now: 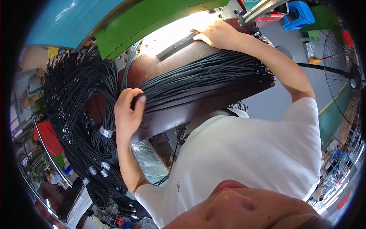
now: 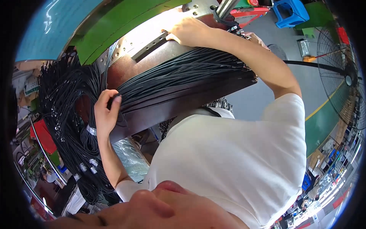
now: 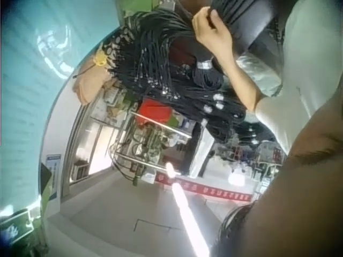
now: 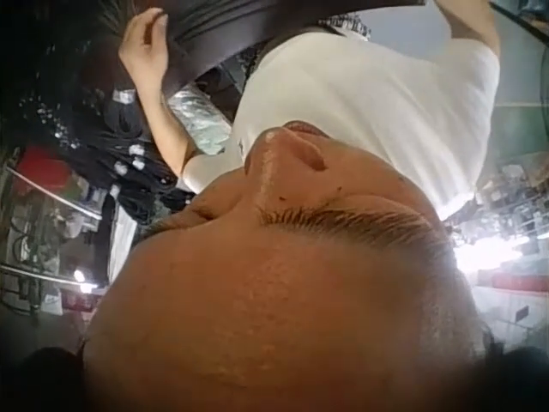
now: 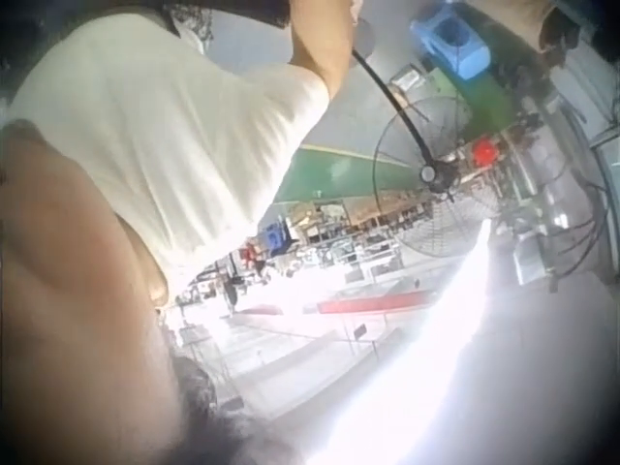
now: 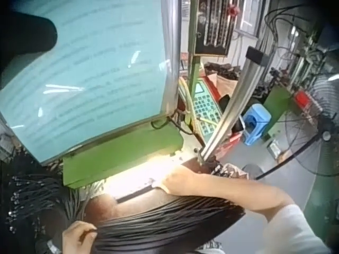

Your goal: The person is assembling and connecting black cables into a testing or processing machine at a workbench.

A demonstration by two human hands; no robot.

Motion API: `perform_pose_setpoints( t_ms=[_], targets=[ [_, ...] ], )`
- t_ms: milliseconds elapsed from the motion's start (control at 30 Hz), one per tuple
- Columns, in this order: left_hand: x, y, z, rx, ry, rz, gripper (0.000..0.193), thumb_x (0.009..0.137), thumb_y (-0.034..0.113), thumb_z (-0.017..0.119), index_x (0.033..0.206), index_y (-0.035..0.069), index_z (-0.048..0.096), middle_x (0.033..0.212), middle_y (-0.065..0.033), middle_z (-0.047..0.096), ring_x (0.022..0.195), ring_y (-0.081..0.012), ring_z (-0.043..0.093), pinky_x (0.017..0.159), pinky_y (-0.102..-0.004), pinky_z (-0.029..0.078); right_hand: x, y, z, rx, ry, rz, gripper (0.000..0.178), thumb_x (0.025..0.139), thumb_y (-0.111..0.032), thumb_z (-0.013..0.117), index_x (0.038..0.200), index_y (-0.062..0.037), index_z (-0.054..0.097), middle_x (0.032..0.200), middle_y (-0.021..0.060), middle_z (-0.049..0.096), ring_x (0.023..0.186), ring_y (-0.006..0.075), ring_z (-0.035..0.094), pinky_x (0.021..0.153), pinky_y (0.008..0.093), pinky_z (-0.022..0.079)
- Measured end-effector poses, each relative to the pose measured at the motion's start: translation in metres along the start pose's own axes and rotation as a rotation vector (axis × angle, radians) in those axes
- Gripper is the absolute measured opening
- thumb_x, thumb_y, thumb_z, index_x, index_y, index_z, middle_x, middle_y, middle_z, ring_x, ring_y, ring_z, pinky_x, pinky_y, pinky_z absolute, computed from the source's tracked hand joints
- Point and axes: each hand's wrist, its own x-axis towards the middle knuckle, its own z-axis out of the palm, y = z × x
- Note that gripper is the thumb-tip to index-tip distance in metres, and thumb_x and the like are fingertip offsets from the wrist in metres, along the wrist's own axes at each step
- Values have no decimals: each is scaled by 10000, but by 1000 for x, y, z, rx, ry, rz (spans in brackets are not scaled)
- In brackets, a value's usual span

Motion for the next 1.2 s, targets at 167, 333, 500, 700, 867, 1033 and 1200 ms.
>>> perform_pose_setpoints(
  t_ms=[167, 333, 500, 700, 867, 1033, 1200],
  targets=[
    [50, 76, 54, 26, -633, 218, 263, 804, 232, 614, 800, -22, 549, 724, -220, 575, 717, -409, 567, 645, -466, 446, -12, 10, -21, 268, -104, 4, 254, 846, -234, 602, 1027, -57, 593, 966, 167, 614, 900, 330, 587, 791, 401, 447],
    [131, 132, 119, -449, -1168, -76, 291, 870, 259, 590, 765, -12, 610, 686, -35, 580, 553, -91, 554, 460, -263, 412, 6, 2, -35, 366, -264, -31, 263, 839, -223, 608, 1049, -66, 596, 967, 142, 633, 923, 290, 604, 805, 382, 455],
    [94, 159, 135, -1272, -1094, -532, 292, 926, 277, 549, 1017, 4, 597, 606, 43, 406, 453, -34, 295, 400, -206, 210, 5, 16, -54, 517, -430, -12, 262, 823, -206, 622, 1036, -54, 610, 946, 125, 640, 926, 263, 601, 804, 373, 458],
    [6, 131, 134, -1441, -300, -385, 302, 990, 236, 429, 1003, -28, 574, 660, -27, 523, 530, -67, 436, 485, -209, 350, -24, 1, -44, 583, -326, 53, 240, 837, -180, 628, 1040, -53, 608, 961, 131, 622, 955, 258, 578, 827, 353, 442],
    [1, 111, 137, -1383, -57, -482, 214, 959, 167, 507, 1032, -10, 602, 659, -2, 513, 539, -44, 405, 474, -183, 310, -67, -37, -61, 1154, 67, 434, 503, 979, -400, 394, 1154, 29, 589, 1145, 101, 611, 992, 165, 569, 901, 305, 440],
    [-2, 95, 138, -1493, -19, -503, 222, 945, 209, 545, 1053, 22, 597, 685, 18, 521, 558, -21, 407, 479, -168, 303, -56, -93, -54, 1284, -84, 622, 290, 941, -230, 547, 1031, 23, 658, 885, 30, 666, 810, 69, 572, 760, 239, 472],
    [-3, 91, 135, -1484, 99, -455, 268, 953, 221, 530, 1141, 37, 578, 658, 34, 489, 539, -22, 392, 459, -162, 282, -53, -88, -40, 1004, -305, 550, 223, 891, -185, 616, 935, 32, 637, 709, 23, 616, 686, 71, 547, 610, 269, 452]
  ],
)
